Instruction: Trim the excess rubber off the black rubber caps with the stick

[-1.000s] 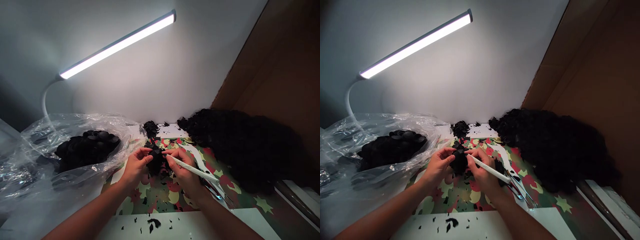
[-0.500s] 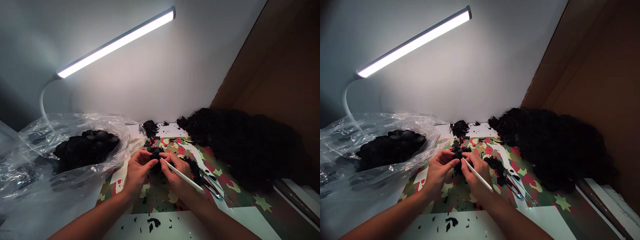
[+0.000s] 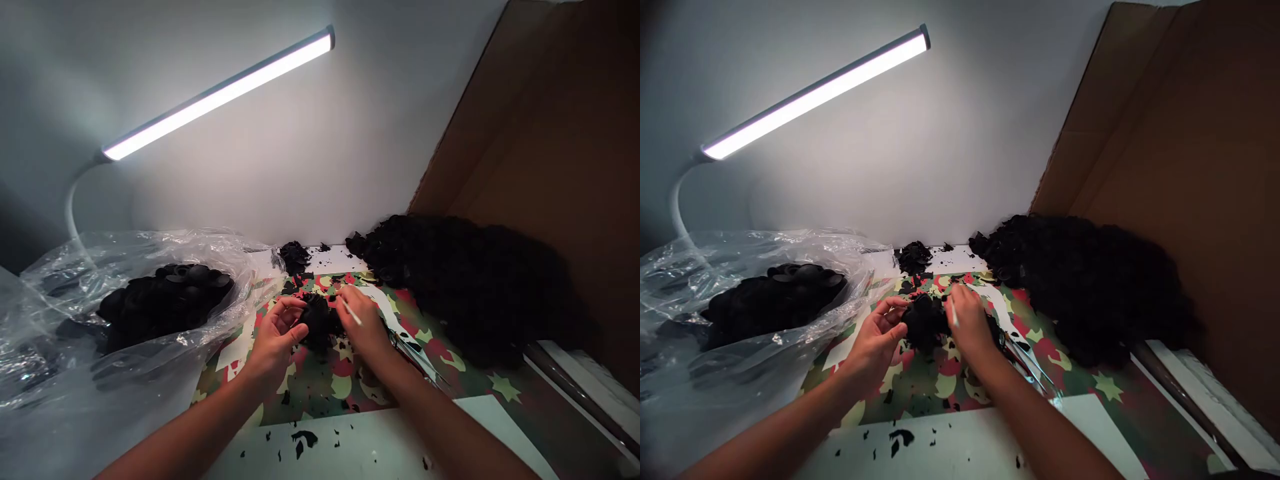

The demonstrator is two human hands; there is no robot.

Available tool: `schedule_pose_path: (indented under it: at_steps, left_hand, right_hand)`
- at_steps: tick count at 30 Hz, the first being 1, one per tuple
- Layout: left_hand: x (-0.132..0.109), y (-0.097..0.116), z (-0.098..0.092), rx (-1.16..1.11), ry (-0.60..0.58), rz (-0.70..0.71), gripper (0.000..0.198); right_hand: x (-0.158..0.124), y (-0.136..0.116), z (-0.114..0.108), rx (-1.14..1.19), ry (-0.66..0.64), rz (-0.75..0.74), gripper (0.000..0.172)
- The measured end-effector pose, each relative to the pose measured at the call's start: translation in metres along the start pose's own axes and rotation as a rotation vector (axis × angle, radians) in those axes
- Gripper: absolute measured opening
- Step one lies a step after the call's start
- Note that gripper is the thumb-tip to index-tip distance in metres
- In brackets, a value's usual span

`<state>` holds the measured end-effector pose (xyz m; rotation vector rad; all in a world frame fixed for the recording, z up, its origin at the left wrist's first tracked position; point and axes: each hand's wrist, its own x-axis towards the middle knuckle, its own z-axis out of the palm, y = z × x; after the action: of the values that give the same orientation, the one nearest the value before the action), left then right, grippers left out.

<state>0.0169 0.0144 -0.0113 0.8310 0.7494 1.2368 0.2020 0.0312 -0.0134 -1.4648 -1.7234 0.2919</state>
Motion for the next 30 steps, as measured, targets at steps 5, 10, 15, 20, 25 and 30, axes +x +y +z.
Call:
schedule_pose_path:
  at_steps: [5, 10, 15, 20, 25, 30]
  left_hand:
    - [0.003, 0.001, -0.004, -0.028, -0.01, -0.014, 0.039]
    - [0.013, -0.007, -0.01, -0.04, 0.077, -0.014, 0.043]
    - [0.012, -0.01, -0.009, 0.037, 0.181, 0.054, 0.041]
    - [0.006, -0.009, -0.004, 0.12, 0.233, 0.103, 0.04]
    - [0.004, -0.009, -0.003, 0.199, 0.262, 0.155, 0.037]
    - [0.001, -0.008, 0.001, 0.212, 0.241, 0.139, 0.035]
  right_hand:
    - [0.009, 0.014, -0.019, 0.048, -0.013, 0.076, 0.025]
    - [-0.001, -0.012, -0.021, 0.203, -0.034, 0.014, 0.03]
    - [-0.017, -0.034, -0.011, 0.348, -0.056, 0.011, 0.028]
    - [-0.025, -0.037, 0.001, 0.289, -0.037, -0.074, 0.017]
    - [-0.03, -0.036, 0.009, 0.182, -0.018, -0.175, 0.013]
    - [-0.026, -0.028, 0.018, 0.069, -0.013, -0.22, 0.016]
